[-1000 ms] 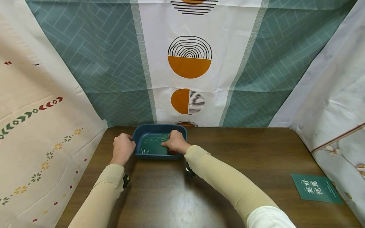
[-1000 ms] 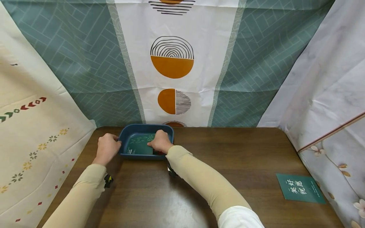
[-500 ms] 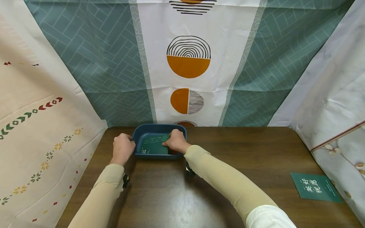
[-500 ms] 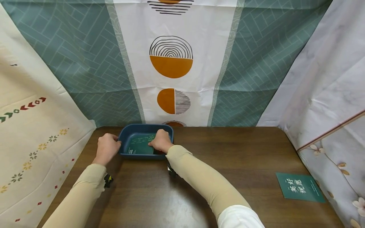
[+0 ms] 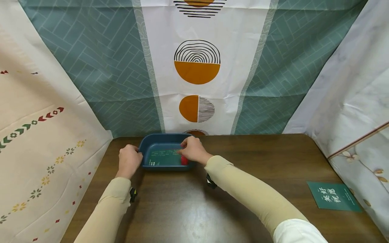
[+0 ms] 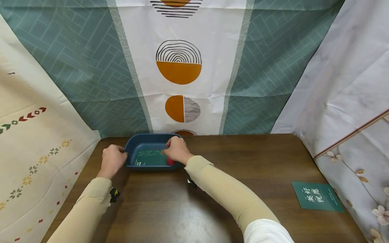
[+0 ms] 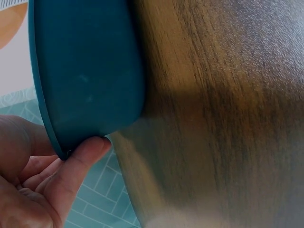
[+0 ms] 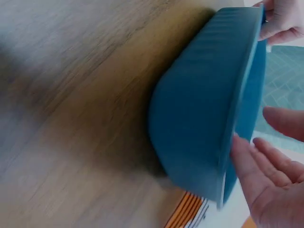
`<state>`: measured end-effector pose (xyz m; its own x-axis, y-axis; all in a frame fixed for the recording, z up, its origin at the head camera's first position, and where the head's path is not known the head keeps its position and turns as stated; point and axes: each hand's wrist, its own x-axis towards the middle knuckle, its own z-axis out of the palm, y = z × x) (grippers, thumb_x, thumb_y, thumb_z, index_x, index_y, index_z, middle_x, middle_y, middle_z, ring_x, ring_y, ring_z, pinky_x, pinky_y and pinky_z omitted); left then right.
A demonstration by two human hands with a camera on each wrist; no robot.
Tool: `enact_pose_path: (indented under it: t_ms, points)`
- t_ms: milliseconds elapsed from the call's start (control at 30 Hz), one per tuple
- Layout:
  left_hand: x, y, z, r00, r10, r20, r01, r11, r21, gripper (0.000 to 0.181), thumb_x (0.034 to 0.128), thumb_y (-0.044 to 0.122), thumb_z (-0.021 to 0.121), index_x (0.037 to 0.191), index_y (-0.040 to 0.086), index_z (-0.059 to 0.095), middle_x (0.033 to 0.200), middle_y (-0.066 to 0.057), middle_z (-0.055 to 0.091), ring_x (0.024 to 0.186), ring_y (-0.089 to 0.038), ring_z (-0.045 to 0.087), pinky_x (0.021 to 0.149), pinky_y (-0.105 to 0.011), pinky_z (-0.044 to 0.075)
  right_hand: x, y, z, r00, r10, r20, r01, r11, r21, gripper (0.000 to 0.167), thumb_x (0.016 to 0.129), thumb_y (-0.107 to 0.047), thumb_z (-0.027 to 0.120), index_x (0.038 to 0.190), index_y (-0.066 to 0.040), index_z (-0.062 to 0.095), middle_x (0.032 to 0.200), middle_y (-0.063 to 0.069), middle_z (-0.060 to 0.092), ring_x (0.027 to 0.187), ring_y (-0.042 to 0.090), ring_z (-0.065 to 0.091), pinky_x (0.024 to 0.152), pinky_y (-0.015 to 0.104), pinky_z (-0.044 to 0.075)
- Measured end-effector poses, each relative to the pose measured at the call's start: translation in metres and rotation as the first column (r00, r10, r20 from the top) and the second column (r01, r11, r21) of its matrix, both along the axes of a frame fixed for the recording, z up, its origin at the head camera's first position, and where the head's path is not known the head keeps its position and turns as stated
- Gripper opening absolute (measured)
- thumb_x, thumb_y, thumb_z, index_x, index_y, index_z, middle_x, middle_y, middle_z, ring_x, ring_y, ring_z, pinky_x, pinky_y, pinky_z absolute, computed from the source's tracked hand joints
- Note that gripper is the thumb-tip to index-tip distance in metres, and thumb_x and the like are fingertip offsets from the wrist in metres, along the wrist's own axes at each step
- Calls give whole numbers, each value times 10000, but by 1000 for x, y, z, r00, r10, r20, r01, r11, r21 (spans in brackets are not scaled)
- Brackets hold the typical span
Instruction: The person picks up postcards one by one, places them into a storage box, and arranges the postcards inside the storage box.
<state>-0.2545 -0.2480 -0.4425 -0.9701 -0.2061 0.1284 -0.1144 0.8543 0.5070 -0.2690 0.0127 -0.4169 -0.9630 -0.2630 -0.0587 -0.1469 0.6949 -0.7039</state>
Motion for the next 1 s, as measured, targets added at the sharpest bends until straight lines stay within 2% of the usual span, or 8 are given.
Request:
enact_pose_path:
  t_ms: [133, 333, 433, 633, 800, 867, 900, 1000]
  points:
    - [1, 1, 0, 1000, 3, -13, -3, 1000, 0, 265, 833, 108, 577, 981, -76, 697, 972, -269, 684, 858, -421, 649, 728, -519, 535, 4, 25, 5, 999, 25, -44, -29, 996, -87, 248, 835, -227, 681, 1052, -108, 688, 1021, 28, 695, 910, 155, 632, 759, 295, 537]
    - [1, 2, 0, 1000, -7, -11, 7, 1000, 0, 261, 828, 103, 579, 976, -76, 698, 973, -270, 683, 866, -428, 647, 730, -523, 532, 11, 71, 12, 983, -57, -172, 32, 989, -145, 208, 833, -214, 683, 1031, -150, 686, 1015, 27, 701, 867, 138, 626, 747, 291, 529]
    - [0, 0, -2, 1000, -6, -14, 6, 1000, -2, 251, 825, 101, 582, 963, -70, 703, 965, -264, 687, 858, -425, 647, 723, -521, 532, 16, 95, 16, 966, -98, -240, 73, 991, -113, 204, 831, -217, 679, 1026, -154, 687, 991, 9, 706, 871, 147, 644, 768, 317, 530]
    - [-2, -3, -5, 1000, -3, -25, 3, 1000, -5, 246, 825, 109, 586, 953, -61, 709, 951, -259, 690, 857, -427, 645, 726, -527, 526, 26, 143, 25, 924, -180, -338, 172, 984, -55, 234, 847, -225, 654, 1065, -147, 686, 1055, 17, 699, 988, 180, 628, 838, 383, 497]
    - [-2, -2, -4, 999, -6, -33, 6, 1000, -10, 240, 819, 105, 589, 943, -60, 713, 940, -255, 694, 848, -423, 649, 717, -524, 528, 35, 179, 26, 911, -247, -331, 259, 966, -7, 254, 873, -201, 610, 1105, -112, 661, 1081, 68, 687, 922, 230, 620, 787, 399, 488]
    - [-2, -3, -3, 999, -9, -35, 8, 1000, -12, 240, 817, 103, 587, 941, -57, 715, 936, -253, 695, 844, -421, 650, 716, -523, 528, 38, 193, 24, 909, -270, -319, 293, 956, 28, 266, 885, -195, 585, 1124, -97, 649, 1087, 90, 682, 887, 247, 614, 760, 404, 481]
    - [-2, -3, -3, 999, -11, -37, 10, 1000, -15, 240, 814, 103, 587, 939, -56, 716, 933, -253, 696, 841, -425, 649, 714, -524, 527, 39, 200, 22, 905, -282, -318, 313, 949, 50, 275, 890, -195, 574, 1134, -89, 645, 1098, 101, 678, 922, 241, 613, 770, 403, 479]
    - [-2, -3, -3, 999, -13, -44, 12, 1000, -19, 239, 813, 104, 588, 938, -53, 717, 924, -251, 697, 836, -429, 646, 714, -525, 526, 42, 220, 13, 897, -324, -300, 371, 921, 116, 307, 891, -199, 560, 1165, -78, 627, 1127, 131, 663, 798, 243, 587, 696, 382, 452]
